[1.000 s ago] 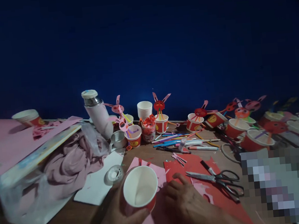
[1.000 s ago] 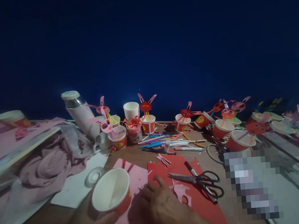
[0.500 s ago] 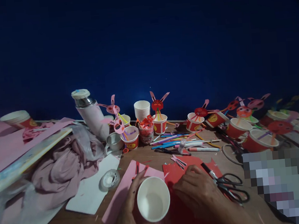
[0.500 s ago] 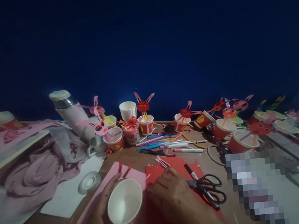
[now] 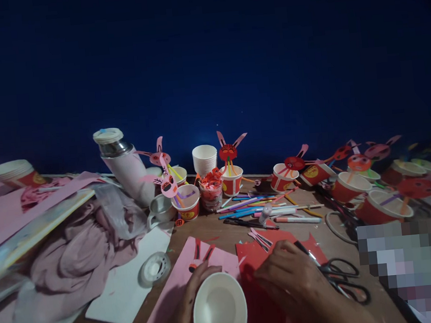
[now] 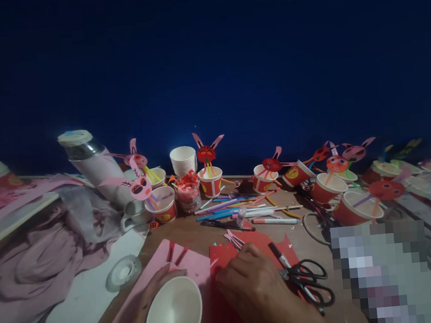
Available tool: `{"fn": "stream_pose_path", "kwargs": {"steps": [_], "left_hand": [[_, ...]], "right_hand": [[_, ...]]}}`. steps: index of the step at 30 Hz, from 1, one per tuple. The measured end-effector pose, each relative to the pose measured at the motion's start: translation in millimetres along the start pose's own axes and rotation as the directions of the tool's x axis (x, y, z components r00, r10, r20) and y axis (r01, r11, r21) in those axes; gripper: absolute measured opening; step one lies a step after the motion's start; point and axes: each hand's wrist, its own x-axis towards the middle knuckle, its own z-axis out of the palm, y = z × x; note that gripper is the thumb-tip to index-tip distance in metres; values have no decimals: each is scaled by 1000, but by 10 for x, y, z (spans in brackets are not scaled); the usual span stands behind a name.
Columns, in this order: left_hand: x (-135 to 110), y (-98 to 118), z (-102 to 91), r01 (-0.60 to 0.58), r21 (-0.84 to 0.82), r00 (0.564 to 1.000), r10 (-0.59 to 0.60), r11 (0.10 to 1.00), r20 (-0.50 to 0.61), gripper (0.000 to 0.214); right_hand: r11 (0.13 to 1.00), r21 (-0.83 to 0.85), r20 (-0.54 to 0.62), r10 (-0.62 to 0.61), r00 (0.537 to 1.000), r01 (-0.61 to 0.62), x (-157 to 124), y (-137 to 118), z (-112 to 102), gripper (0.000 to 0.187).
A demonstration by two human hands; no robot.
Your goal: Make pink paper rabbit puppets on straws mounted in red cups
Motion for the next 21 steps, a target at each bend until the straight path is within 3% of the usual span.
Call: {"fn": "stream_pose_path", "kwargs": {"steps": [4,8,11,13,16,21], "left_hand": [[187,-145,-45,53,-50,999,-52,997,17,47],[162,-123,-188,29,-96,1000,-29,995,0,48],[69,-27,-256,-38,-171,997,27,984,-67,53],[35,20,-266,-12,-185,992,-11,983,-124,51],[27,34,-257,42,-154,985,-67,987,-162,48],[-3,-28,-252,-22,-26,990,18,999,-140,49]], "right_hand": [[999,-23,-2,39,999,-39,118,124,-140,21],[984,-128,-9,124,992,-124,333,438,-367,18],[937,-187,36,308,951,-296,526,776,-477,18],[904,-232,192,403,895,-358,640,987,-476,22],[905,-247,289,409,865,-346,760,1213,-378,23],[914,-256,389,396,832,-315,841,1368,-184,25]]}}
